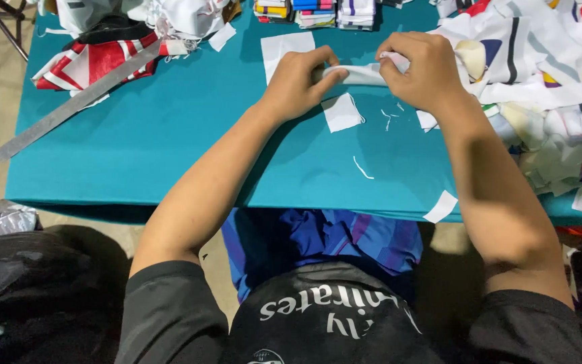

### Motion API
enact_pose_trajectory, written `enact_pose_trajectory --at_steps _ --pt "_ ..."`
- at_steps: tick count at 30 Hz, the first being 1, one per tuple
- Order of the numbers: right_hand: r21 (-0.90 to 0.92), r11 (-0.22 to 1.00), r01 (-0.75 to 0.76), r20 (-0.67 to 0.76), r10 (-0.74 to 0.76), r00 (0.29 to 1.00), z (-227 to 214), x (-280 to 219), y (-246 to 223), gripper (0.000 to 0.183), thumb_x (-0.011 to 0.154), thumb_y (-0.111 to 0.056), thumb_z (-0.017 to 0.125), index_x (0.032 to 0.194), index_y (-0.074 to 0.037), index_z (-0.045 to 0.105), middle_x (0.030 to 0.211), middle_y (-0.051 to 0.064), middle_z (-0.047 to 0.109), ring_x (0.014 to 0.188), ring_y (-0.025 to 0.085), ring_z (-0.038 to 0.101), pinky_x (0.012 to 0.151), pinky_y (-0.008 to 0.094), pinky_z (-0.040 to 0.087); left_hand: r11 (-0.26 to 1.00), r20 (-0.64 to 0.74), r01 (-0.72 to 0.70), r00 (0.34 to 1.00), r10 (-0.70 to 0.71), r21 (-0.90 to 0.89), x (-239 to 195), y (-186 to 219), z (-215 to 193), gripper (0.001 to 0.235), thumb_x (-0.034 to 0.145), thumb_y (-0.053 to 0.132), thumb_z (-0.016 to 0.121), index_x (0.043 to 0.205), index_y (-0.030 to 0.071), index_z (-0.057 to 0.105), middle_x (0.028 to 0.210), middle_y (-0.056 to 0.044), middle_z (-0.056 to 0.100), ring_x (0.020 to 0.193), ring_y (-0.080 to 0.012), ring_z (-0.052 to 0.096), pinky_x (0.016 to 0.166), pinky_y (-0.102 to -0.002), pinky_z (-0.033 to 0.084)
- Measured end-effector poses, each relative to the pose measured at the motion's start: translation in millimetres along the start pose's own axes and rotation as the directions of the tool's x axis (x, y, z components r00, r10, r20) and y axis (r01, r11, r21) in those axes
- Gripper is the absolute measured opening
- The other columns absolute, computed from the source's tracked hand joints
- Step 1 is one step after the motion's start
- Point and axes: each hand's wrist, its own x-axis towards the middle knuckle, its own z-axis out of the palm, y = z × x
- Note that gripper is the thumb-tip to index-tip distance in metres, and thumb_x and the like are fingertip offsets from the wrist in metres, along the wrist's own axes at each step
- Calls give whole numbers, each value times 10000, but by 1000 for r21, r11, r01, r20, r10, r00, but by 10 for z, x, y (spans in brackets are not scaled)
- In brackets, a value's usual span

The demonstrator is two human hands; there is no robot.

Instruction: Folding and trimming small fabric strips on a work table in a sewing factory environment.

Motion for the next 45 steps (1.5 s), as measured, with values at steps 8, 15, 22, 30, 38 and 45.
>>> enact_pose_trajectory --at_steps 8,15,22,30,38,45 --pt "-86 996 -4 -24 2 1000 -160 54 -18 134 1122 -103 658 1183 -42 762 1064 101 786 918 318 724 708 443 517 997 -62 -34 997 39 74 6 -17 -68 205 1089 237 589 1014 79 696 594 -15 528 512 -169 458 515 -327 336" --pt "-200 974 -108 256 158 954 -390 21 65 456 1048 -491 809 1110 -46 727 873 125 697 748 317 611 634 429 400 985 -383 -120 910 159 122 28 104 -199 176 1134 251 510 1096 128 629 602 -23 366 533 -156 321 547 -365 245" --pt "-111 957 -269 280 290 915 -969 -278 430 309 1070 -234 876 1231 17 795 1083 126 744 929 240 627 775 370 421 995 -550 -71 830 96 66 13 120 -201 155 1118 231 533 1099 135 654 610 10 356 573 -117 297 577 -349 242" --pt "-156 943 -296 128 316 940 -1246 -1050 1412 408 1143 -51 943 1417 161 727 1323 296 690 1097 400 617 864 473 484 998 20 -56 998 56 -2 -15 24 -41 199 1087 264 580 1006 94 645 606 -18 499 515 -185 420 539 -350 331" --pt "-346 938 22 24 -15 1000 -569 -906 748 414 805 69 746 1198 -16 844 1039 92 749 932 273 666 672 359 490 967 136 31 988 -68 253 -39 0 161 132 1010 247 667 1048 122 689 762 -38 696 643 -257 628 515 -399 454" --pt "-242 970 29 -111 -58 992 -566 -831 617 502 697 183 600 1151 91 794 1003 180 703 890 336 620 647 389 454 912 378 142 877 -296 386 416 459 257 475 902 268 753 1282 86 533 1068 -170 586 981 -377 565 721 -502 472"
